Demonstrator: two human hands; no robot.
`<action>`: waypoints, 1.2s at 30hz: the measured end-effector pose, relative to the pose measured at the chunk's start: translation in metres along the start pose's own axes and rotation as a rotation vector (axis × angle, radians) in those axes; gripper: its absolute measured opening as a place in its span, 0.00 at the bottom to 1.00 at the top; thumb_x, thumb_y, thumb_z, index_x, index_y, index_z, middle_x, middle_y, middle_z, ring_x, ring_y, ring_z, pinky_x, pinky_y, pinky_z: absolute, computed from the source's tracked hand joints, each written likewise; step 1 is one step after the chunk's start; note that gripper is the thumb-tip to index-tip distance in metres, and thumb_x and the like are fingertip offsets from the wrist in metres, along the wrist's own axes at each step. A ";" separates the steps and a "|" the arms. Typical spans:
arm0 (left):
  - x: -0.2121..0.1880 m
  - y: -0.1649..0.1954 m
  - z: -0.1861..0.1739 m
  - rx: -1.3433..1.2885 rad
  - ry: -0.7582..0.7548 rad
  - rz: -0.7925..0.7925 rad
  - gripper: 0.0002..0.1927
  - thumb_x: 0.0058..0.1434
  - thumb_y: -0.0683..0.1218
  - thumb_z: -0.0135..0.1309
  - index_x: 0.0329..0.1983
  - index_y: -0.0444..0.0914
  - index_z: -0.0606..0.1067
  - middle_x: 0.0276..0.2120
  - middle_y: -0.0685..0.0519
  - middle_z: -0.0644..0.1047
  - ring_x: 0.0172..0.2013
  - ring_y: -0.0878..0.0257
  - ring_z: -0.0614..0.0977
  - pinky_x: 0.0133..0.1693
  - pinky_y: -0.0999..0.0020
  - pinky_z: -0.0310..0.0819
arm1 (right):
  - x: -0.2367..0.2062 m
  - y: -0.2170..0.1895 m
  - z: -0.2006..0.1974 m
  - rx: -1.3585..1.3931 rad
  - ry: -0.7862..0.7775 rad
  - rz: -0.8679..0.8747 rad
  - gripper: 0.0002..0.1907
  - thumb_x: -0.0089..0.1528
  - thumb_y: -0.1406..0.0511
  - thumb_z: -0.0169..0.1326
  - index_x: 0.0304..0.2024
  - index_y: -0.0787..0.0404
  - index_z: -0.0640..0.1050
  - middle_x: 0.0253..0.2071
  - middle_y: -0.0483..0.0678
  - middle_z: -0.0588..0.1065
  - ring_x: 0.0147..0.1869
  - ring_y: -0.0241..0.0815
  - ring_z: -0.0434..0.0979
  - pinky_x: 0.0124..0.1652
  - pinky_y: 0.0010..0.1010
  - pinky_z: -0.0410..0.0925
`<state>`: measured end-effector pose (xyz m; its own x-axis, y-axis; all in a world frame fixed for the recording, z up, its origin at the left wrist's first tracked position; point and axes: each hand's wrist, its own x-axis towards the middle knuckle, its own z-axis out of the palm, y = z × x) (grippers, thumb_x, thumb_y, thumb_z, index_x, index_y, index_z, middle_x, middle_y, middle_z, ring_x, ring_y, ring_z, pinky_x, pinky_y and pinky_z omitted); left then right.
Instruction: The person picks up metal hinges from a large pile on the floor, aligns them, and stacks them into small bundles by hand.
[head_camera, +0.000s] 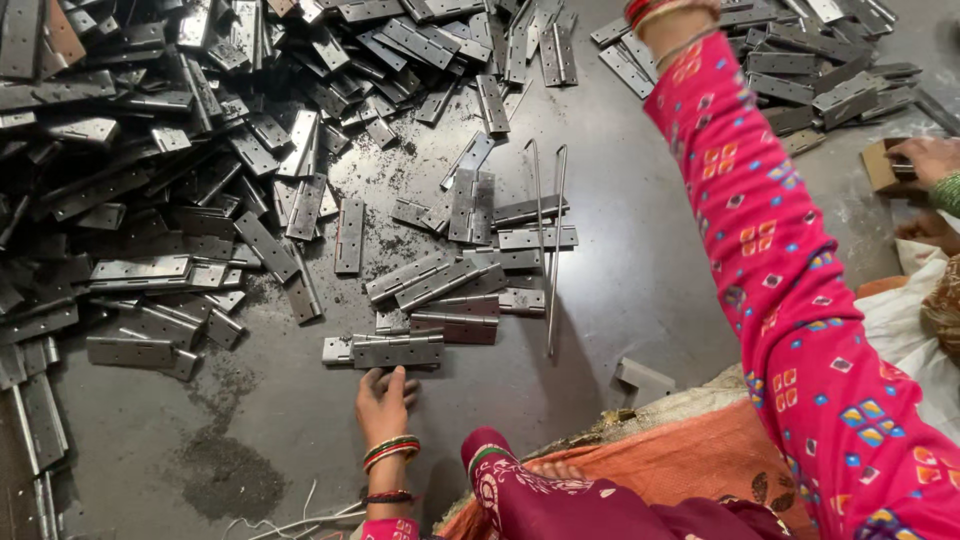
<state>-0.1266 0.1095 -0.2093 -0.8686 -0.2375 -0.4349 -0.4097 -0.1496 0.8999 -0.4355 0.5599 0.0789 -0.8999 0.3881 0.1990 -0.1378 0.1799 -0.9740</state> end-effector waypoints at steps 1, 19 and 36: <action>-0.001 0.000 -0.001 0.014 0.002 0.014 0.29 0.63 0.47 0.59 0.61 0.25 0.66 0.43 0.41 0.80 0.35 0.56 0.86 0.34 0.66 0.81 | -0.001 -0.004 0.003 0.015 -0.037 -0.020 0.17 0.65 0.60 0.52 0.51 0.64 0.75 0.31 0.53 0.80 0.26 0.42 0.81 0.25 0.34 0.75; 0.015 -0.017 0.008 -0.271 0.107 0.027 0.37 0.60 0.42 0.62 0.67 0.23 0.59 0.52 0.38 0.75 0.46 0.54 0.82 0.43 0.61 0.83 | -0.279 0.108 0.138 -1.088 -0.974 -0.579 0.66 0.31 0.41 0.75 0.62 0.69 0.65 0.54 0.61 0.67 0.58 0.62 0.68 0.47 0.54 0.67; -0.005 0.011 0.030 -0.237 0.136 0.051 0.33 0.59 0.41 0.63 0.63 0.27 0.63 0.48 0.39 0.77 0.40 0.58 0.84 0.38 0.67 0.83 | -0.323 0.110 0.107 -0.683 -0.936 -0.162 0.33 0.53 0.59 0.68 0.53 0.65 0.66 0.37 0.64 0.76 0.44 0.65 0.78 0.43 0.50 0.71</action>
<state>-0.1352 0.1380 -0.1968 -0.8346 -0.3749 -0.4036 -0.2752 -0.3510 0.8950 -0.2042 0.3574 -0.1036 -0.8848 -0.4505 -0.1194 -0.2844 0.7249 -0.6274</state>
